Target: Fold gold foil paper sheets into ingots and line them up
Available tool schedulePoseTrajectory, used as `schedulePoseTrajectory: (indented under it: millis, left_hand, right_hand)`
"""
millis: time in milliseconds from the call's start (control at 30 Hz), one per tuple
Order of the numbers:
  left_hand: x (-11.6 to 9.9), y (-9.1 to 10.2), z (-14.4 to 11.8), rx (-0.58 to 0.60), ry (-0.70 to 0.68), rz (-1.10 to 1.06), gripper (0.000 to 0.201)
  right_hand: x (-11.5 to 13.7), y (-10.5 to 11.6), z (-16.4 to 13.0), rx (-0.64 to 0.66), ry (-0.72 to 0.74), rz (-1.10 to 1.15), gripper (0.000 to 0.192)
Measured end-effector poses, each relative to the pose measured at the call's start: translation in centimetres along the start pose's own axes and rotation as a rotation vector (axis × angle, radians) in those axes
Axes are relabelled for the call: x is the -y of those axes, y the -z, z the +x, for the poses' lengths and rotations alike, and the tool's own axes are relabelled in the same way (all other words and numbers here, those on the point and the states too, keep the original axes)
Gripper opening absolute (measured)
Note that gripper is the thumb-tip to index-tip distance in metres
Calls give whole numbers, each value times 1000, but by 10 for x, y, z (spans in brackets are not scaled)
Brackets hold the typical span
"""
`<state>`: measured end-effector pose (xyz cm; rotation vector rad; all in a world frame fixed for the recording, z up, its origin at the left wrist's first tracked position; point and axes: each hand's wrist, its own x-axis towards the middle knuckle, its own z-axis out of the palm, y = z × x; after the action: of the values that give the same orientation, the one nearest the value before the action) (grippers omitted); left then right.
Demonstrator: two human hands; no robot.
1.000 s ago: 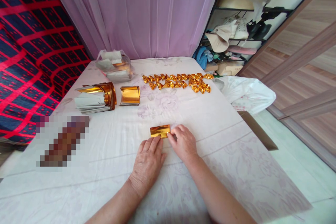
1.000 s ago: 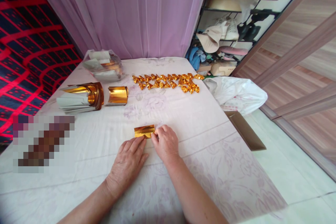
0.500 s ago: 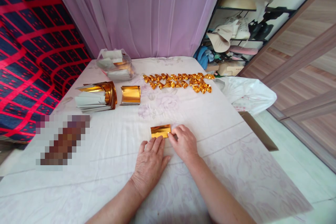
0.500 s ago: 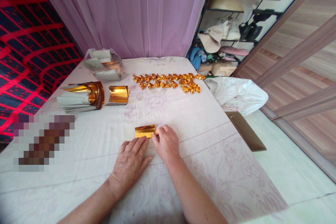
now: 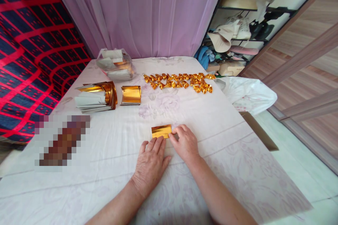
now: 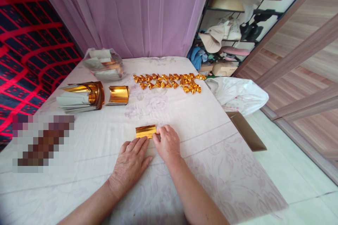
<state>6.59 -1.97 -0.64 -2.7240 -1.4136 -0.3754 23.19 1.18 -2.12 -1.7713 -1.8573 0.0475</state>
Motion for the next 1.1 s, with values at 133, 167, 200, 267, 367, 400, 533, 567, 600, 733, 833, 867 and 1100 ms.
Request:
schedulePoseTrajectory:
  millis: [133,167,200,267,367,400,533,567,600,733,833,867,1100]
  left_hand:
    - [0,1,1,2,0,-4,44]
    - [0,1,1,4,2,-5,44]
    - [0,1,2,6,4,-8,44]
    - [0,1,3,12,10,-14,45]
    - [0,1,5,23,15,-24,47]
    - [0,1,5,25,16,-27,47]
    - [1,2,6,32,22,-30,46]
    - [1,2,6,35,23,-31,46]
    - [1,2,6,37,24,-33,46]
    - [1,2,5,41,26,-42,46]
    - [1,2,5,43,28,-39,46]
    - [1,2,5,43,27,-37,46]
    - [0,2,6,56,26,-26,46]
  right_hand:
    - [-1,-1,0,-1,-5,-2,5]
    - [-1,-1,0,-1,-6,-1,3]
    - [-1,-1,0,1,-5,1,3]
    - [-1,-1,0,5,6,7,2]
    - [-1,0,-1,8,24,14,4]
    - [-1,1,-1,10,25,14,6]
    - [0,2,0,25,24,10,9]
    - [1,3,0,26,25,8,8]
    - [1,3,0,26,26,8,8]
    - [2,4,-1,26,34,-2,6]
    - [2,3,-1,25,31,-11,7]
    - [2,3,-1,25,28,-11,7]
    - [-1,3,0,55,21,52,4]
